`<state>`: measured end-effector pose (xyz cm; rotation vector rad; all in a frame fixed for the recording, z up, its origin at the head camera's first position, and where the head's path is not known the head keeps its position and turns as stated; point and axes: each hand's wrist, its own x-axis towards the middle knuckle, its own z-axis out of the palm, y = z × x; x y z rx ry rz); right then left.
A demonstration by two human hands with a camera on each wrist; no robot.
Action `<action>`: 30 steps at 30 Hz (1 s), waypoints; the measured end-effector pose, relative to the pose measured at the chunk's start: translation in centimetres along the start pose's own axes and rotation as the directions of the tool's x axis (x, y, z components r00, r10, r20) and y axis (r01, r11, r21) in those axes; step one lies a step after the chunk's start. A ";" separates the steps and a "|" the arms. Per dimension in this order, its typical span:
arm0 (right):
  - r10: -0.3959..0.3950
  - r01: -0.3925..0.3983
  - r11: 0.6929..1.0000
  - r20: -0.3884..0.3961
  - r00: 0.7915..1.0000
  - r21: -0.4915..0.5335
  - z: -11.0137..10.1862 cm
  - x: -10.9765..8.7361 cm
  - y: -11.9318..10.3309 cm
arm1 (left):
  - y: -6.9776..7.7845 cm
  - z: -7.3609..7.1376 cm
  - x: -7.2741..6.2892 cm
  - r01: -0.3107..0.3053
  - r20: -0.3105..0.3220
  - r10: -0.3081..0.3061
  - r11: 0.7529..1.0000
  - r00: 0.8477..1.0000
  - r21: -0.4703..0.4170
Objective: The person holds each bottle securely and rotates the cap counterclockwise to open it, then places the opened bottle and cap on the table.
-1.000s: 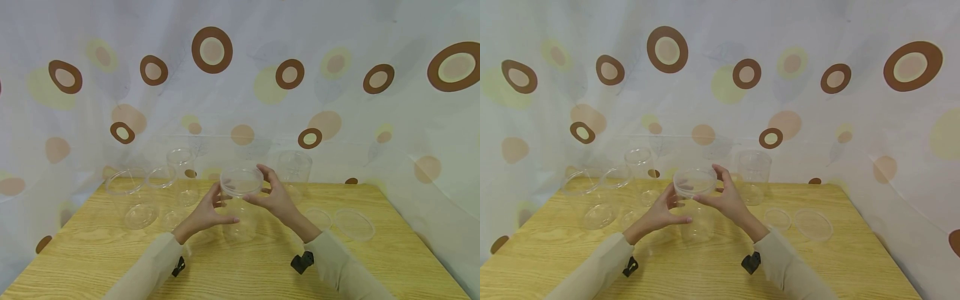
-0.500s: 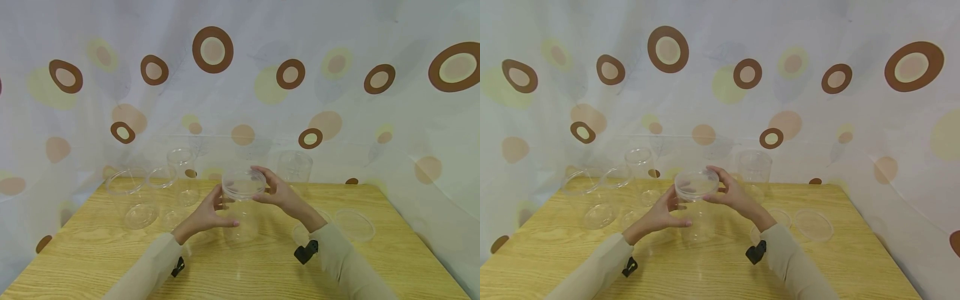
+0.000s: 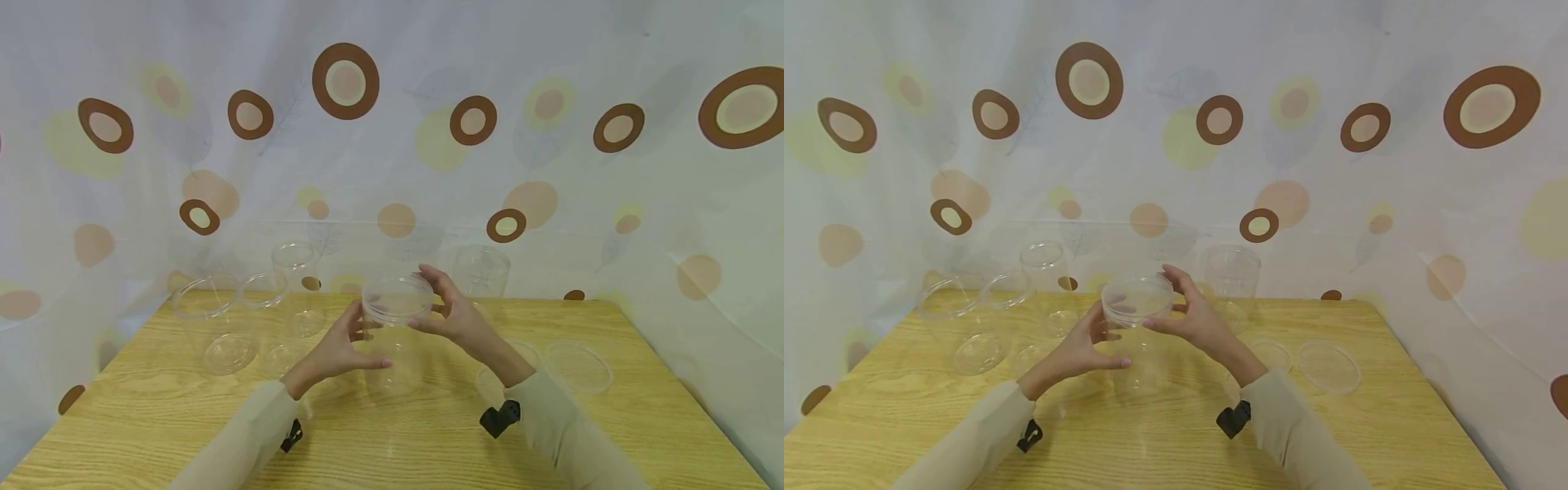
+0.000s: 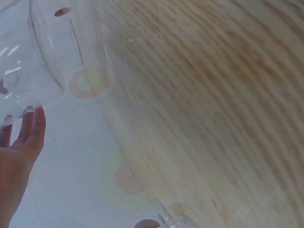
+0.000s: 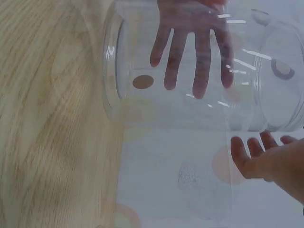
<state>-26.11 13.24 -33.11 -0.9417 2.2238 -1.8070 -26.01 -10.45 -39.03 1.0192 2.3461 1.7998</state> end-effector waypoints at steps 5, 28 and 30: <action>0.004 -0.021 0.996 -0.181 0.984 -0.090 1.5 -0.4 -0.3 | -0.1 0.0 0.0 0.017 -0.021 -0.017 1.000 1.000 0.001; 0.026 -0.037 0.989 0.076 0.997 0.142 -0.4 0.3 0.5 | 0.2 -0.1 -0.1 0.002 0.046 0.000 0.999 0.999 -0.052; -0.003 -0.022 0.982 0.135 0.991 0.186 -0.8 0.5 0.8 | 0.0 -0.2 -0.1 -0.002 0.068 0.006 0.998 0.998 -0.062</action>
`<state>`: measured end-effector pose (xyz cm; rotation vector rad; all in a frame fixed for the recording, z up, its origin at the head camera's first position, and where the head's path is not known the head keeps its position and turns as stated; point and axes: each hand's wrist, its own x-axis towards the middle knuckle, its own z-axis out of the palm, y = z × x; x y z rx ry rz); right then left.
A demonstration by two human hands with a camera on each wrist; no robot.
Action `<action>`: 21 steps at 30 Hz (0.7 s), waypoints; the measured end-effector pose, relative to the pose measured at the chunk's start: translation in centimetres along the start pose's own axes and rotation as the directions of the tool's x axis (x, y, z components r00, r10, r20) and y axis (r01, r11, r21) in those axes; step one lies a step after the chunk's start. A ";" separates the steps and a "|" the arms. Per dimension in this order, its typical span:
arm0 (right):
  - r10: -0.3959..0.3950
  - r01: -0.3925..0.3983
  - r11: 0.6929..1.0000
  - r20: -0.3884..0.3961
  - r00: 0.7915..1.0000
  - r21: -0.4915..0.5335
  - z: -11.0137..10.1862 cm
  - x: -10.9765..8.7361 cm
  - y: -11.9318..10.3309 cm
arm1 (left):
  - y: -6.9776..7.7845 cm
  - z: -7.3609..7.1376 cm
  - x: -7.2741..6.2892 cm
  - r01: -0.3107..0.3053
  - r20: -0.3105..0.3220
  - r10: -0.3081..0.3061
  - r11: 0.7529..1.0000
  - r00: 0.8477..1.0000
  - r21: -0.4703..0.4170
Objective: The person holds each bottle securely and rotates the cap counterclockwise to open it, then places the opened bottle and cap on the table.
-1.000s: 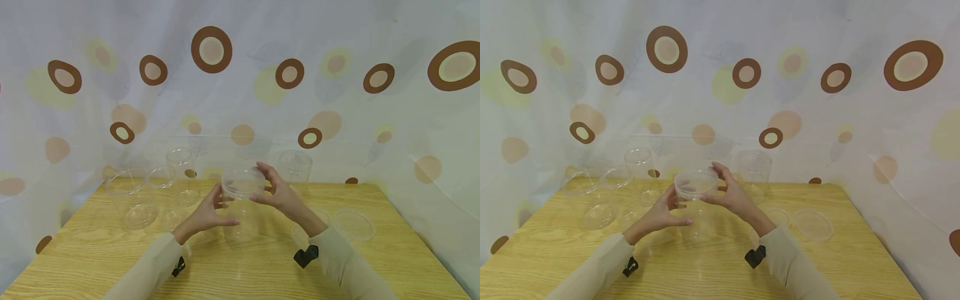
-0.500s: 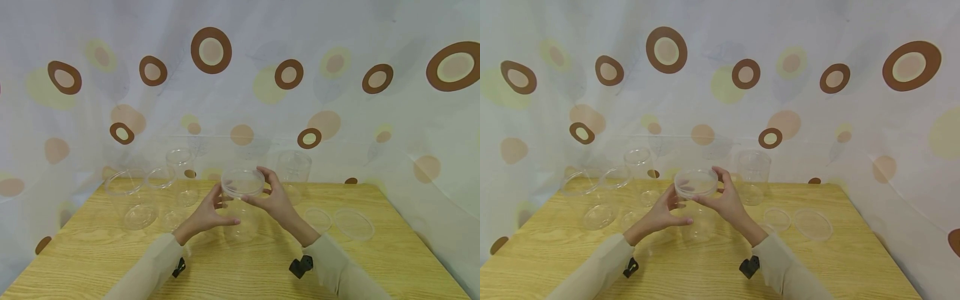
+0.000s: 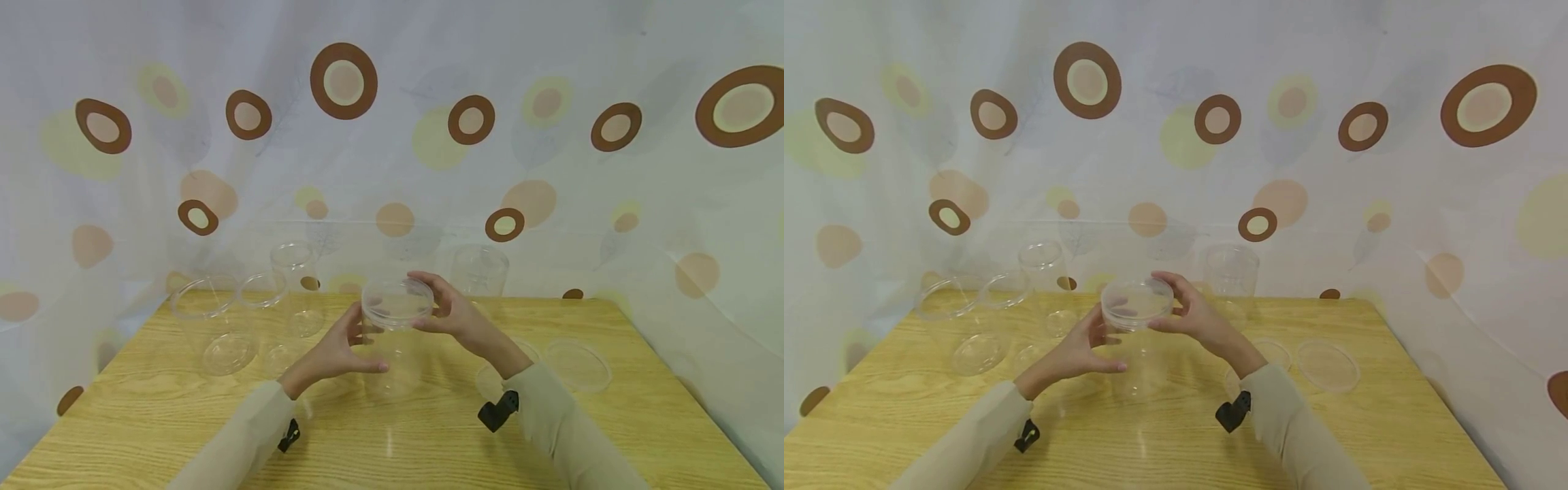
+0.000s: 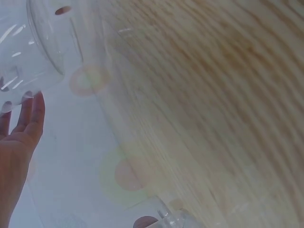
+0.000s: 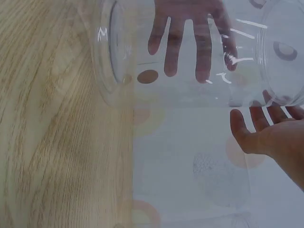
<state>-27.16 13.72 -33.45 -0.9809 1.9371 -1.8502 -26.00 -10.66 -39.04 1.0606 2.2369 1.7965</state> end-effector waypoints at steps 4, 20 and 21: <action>-0.035 0.027 0.996 0.098 0.995 0.081 -0.5 0.4 0.2 | 0.2 -0.2 -0.1 0.006 0.037 -0.005 1.000 0.999 -0.028; -0.087 0.059 0.987 0.194 0.977 0.147 -1.1 0.7 0.2 | 0.4 -0.3 0.1 0.023 0.048 -0.021 0.999 0.999 -0.038; -0.092 0.063 0.987 0.197 0.976 0.149 -1.1 0.7 0.1 | 0.4 -0.2 0.1 0.022 0.047 -0.020 0.999 0.999 -0.040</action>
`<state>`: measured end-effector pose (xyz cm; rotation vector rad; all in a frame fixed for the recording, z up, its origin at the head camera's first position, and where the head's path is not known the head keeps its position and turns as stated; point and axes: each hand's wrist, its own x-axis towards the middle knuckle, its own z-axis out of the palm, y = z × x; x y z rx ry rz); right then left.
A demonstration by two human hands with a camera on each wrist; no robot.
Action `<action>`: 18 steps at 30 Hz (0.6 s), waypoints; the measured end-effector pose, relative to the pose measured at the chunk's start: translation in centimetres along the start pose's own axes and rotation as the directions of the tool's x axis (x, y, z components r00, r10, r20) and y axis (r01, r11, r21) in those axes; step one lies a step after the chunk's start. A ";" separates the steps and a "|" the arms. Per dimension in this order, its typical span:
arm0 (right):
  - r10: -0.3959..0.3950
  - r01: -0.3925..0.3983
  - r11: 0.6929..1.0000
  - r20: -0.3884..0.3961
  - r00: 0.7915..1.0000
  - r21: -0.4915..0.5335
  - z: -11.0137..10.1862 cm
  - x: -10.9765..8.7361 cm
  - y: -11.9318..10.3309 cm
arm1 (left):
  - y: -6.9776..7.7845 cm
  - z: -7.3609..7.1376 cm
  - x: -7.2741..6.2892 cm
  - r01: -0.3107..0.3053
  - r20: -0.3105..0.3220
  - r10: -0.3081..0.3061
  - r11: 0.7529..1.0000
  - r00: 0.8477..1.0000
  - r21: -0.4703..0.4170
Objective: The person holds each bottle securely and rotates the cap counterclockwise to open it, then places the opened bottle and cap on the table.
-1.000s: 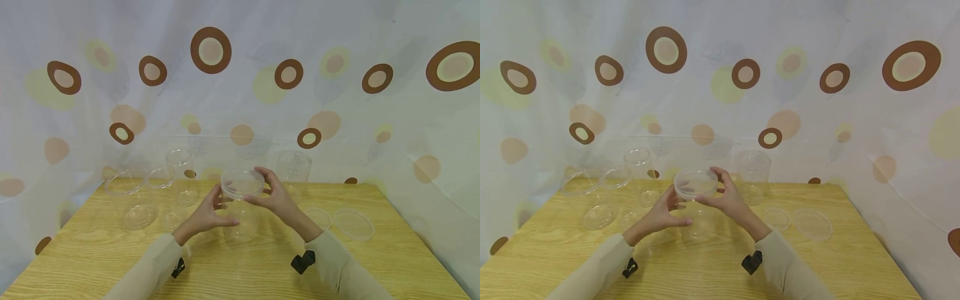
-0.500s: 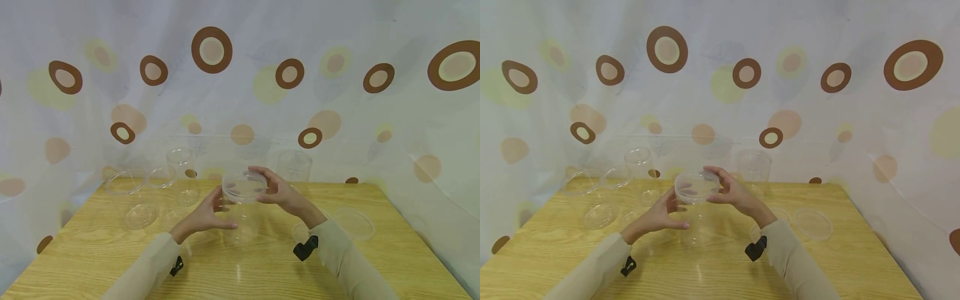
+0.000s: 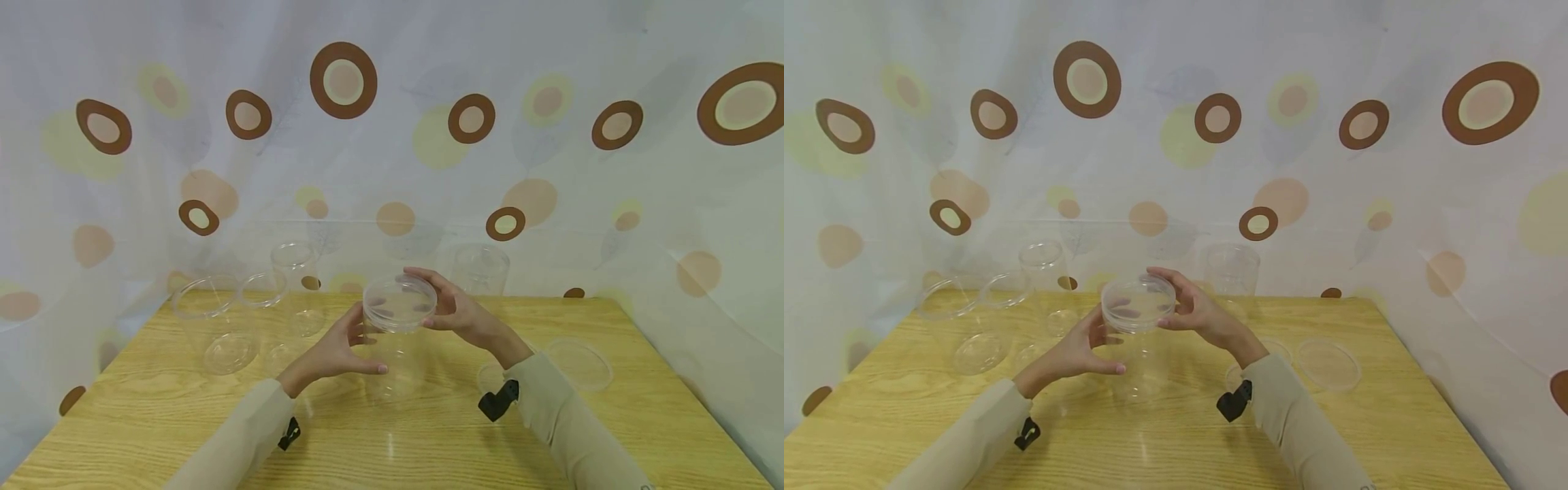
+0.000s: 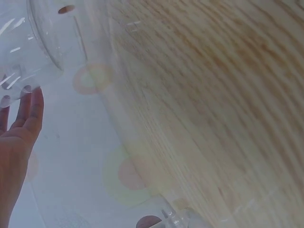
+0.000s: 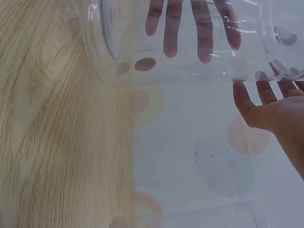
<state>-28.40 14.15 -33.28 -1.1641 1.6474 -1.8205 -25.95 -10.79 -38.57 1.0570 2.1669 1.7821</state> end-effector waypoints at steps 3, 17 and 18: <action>-0.010 0.010 1.000 0.005 1.000 -0.001 0.0 0.0 -0.2 | 0.0 0.0 0.0 -0.008 -0.001 0.008 1.000 1.000 -0.001; -0.088 0.081 0.995 -0.128 0.988 -0.055 -0.6 -0.4 -1.0 | 0.5 0.0 -0.2 -0.009 -0.051 0.012 0.998 0.999 0.057; -0.092 0.084 0.994 -0.138 0.986 -0.067 -0.7 -0.5 -1.1 | 0.8 0.0 -0.2 -0.006 -0.058 0.009 0.998 0.998 0.064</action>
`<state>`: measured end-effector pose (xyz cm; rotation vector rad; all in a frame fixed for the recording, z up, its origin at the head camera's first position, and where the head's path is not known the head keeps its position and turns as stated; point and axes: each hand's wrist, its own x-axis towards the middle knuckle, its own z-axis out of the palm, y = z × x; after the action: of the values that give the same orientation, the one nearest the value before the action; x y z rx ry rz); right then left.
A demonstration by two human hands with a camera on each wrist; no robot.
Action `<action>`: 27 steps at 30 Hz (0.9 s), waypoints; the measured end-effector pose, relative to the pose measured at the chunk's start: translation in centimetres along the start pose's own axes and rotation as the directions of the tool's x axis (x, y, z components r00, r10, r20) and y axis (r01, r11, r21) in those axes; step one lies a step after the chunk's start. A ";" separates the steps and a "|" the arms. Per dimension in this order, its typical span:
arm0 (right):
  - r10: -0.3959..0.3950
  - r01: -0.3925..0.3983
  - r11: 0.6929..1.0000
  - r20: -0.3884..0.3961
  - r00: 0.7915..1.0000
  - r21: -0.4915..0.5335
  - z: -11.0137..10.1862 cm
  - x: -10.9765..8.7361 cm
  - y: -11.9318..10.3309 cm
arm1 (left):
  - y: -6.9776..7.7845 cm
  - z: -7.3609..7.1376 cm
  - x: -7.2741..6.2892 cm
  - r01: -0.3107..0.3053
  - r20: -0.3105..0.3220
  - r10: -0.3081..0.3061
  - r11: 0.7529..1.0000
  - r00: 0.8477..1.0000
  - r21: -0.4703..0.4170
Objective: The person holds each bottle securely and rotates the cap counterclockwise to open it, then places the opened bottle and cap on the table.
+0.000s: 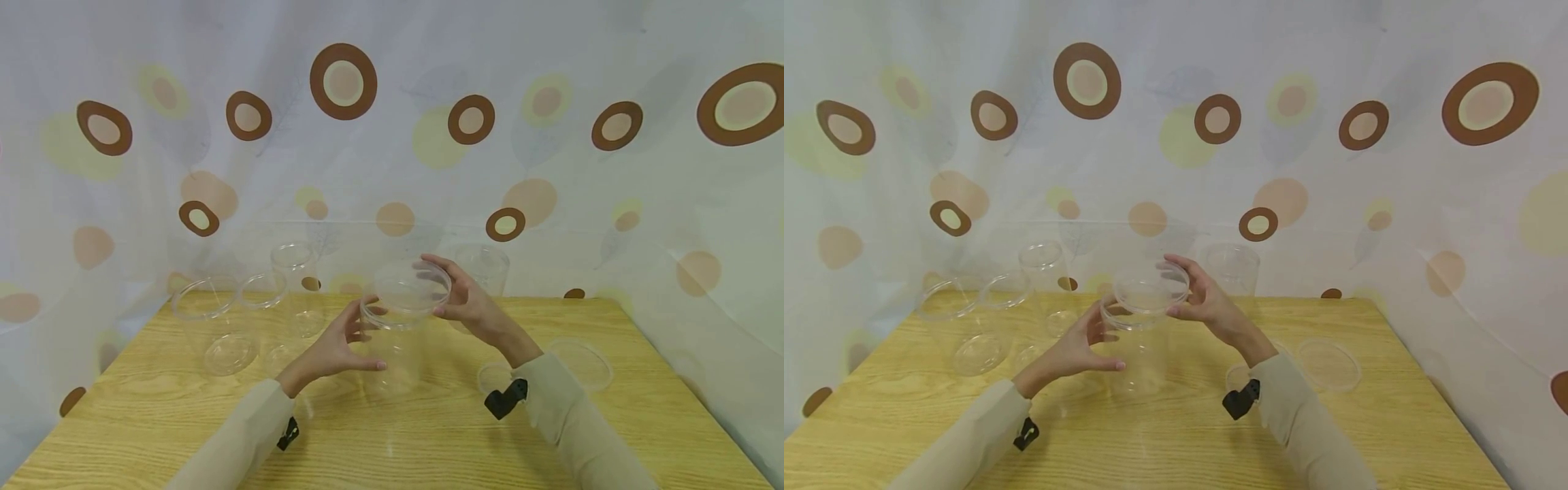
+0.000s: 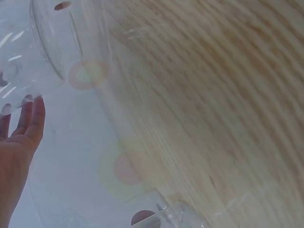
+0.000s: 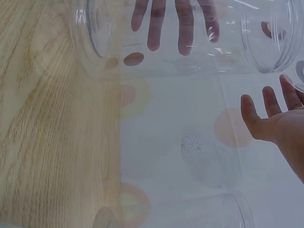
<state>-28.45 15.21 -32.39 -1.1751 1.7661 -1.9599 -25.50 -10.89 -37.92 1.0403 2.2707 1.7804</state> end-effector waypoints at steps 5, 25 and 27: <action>-0.016 0.015 1.000 -0.036 0.999 -0.027 -0.7 -0.5 -0.3 | 1.3 -0.1 -0.2 0.039 -0.039 -0.038 0.999 0.999 0.024; 0.035 -0.044 0.990 -0.070 0.997 -0.136 -3.0 -3.5 -0.7 | -0.1 -1.4 0.4 0.147 -0.248 -0.124 0.986 0.961 0.077; 0.057 -0.069 0.984 -0.073 0.996 -0.167 -3.2 -3.8 -0.4 | -1.1 -1.7 0.5 0.160 -0.286 -0.128 0.983 0.950 0.091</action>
<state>-28.07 20.13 -33.28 -1.0996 2.0132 -1.8660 -27.15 -12.11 -38.19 0.6485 2.5605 1.8591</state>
